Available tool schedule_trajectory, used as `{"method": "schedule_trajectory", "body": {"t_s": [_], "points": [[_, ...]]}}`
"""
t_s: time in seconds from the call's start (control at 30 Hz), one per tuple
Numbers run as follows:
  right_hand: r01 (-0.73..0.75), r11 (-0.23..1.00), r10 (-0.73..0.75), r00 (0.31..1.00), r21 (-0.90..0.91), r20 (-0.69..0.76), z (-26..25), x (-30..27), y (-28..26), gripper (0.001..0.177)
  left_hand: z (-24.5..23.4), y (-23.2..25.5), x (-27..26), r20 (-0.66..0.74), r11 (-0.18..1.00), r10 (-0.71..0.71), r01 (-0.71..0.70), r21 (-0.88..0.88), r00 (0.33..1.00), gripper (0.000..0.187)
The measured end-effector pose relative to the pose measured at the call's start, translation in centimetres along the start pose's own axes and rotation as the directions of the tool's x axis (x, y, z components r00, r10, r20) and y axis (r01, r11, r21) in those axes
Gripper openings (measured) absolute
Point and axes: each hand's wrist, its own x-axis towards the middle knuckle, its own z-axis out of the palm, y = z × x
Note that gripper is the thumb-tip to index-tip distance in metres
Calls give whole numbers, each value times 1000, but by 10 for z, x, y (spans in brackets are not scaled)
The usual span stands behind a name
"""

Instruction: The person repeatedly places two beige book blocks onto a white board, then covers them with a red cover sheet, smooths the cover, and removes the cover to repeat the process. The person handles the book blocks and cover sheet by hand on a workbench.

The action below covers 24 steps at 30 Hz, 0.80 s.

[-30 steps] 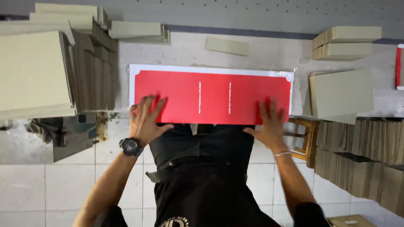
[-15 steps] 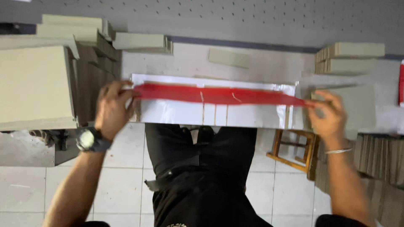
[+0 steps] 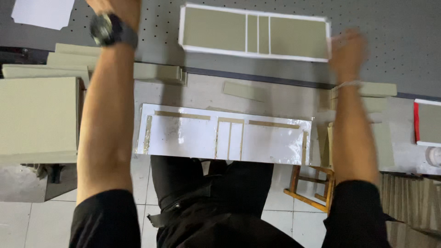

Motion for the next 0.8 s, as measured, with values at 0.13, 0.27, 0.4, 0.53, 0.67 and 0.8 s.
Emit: {"method": "schedule_trajectory", "body": {"t_s": [0.13,0.27,0.4,0.53,0.67,0.8], "points": [[662,726,-678,735,185,31,84,-119,-54,46,57,22,-20,-116,981,-43,64,182,992,41],[709,698,-715,683,100,149,107,-168,-104,61,72,63,-79,80,938,28,2,-347,996,41],[773,633,-765,633,-42,117,111,-179,-110,45,88,83,-130,138,866,62,15,-499,989,35],[760,648,-756,650,-57,80,115,-186,-111,38,101,118,-153,150,922,-66,117,-370,987,30],[642,761,-634,766,93,-101,77,-194,-106,41,125,168,-157,93,956,29,0,-294,995,45],[295,883,-255,955,366,-153,62,-236,-43,9,139,194,-149,296,904,329,-208,-374,897,90]]}}
